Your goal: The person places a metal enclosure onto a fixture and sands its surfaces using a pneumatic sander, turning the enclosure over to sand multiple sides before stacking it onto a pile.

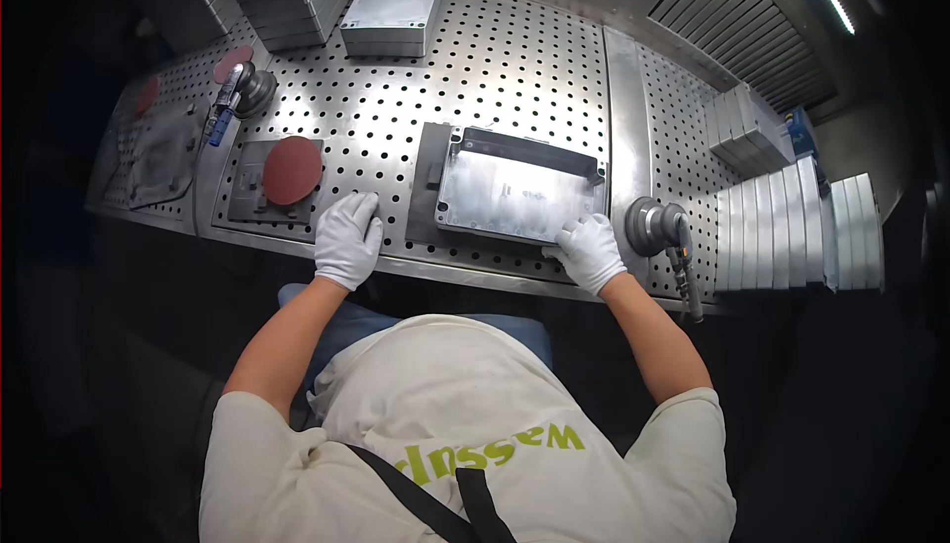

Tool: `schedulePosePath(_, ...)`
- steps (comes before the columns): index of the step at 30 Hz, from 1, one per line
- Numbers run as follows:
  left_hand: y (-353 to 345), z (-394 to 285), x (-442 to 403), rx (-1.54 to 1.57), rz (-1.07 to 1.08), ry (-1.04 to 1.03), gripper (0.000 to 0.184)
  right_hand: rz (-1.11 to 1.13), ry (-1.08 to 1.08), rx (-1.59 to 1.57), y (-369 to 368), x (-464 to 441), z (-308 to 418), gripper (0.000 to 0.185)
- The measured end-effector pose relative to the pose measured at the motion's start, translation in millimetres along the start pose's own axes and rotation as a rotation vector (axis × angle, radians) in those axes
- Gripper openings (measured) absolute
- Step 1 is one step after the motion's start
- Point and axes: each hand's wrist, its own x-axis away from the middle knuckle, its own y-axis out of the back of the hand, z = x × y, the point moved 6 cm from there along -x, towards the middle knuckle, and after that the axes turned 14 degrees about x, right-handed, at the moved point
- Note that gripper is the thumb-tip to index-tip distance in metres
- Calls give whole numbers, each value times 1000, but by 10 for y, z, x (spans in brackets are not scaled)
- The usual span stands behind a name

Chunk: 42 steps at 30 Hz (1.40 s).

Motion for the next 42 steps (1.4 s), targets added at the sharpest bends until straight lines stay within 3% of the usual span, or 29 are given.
schedulePosePath(7, 9, -3, 21, -9, -52, -49, 38, 57, 9, -21, -86, -63, 33, 32)
schedulePosePath(11, 2, 6, 12, 12, -46, -57, 36, -1, 21, -260, 177, -23, -93, 37)
schedulePosePath(12, 23, 6, -1, 31, -33, -58, 35, -45, -59, -276, 227, -2, -255, 38)
schedulePosePath(13, 23, 2, -21, 56, -24, -57, 34, -272, -166, -187, 403, 91, -428, 40)
schedulePosePath(14, 43, 4, -27, 49, -20, -52, 34, -187, -392, -335, 400, 172, -732, 42)
schedulePosePath(15, 70, -4, -44, 44, -15, -45, 33, -337, -529, -57, 234, 388, -1030, 47)
schedulePosePath(16, 59, 9, -56, 42, -10, -38, 33, -241, -728, -153, 222, 545, -1317, 51)
schedulePosePath(17, 46, 19, -58, 34, -64, -77, 31, -26, -880, -183, 114, 724, -1563, 69)
schedulePosePath(21, 108, -75, -124, 39, -37, -23, 28, 200, -857, -320, -347, 1133, -1634, 103)
schedulePosePath(24, 115, -66, -109, 48, -50, -34, 29, 101, -1005, -386, -545, 1121, -1726, 103)
schedulePosePath(27, 95, -16, -111, 76, 21, 33, 32, 79, -1000, -463, -535, 1003, -1802, 100)
schedulePosePath(30, 111, 14, -113, 86, 3, 34, 33, 105, -1091, -297, -36, 759, -1663, 96)
schedulePosePath(31, 125, 10, -107, 78, -6, 32, 32, -94, -1009, -332, -68, 700, -1683, 94)
schedulePosePath(34, 138, -28, -92, 76, 21, 50, 31, -206, -852, -278, 439, 365, -1374, 94)
schedulePosePath(36, 127, -28, -106, 84, 3, 40, 31, -268, -615, -322, 649, 42, -1048, 94)
schedulePosePath(42, 138, -22, -108, 75, 30, 68, 29, 146, -217, -215, 671, -894, 67, 86)
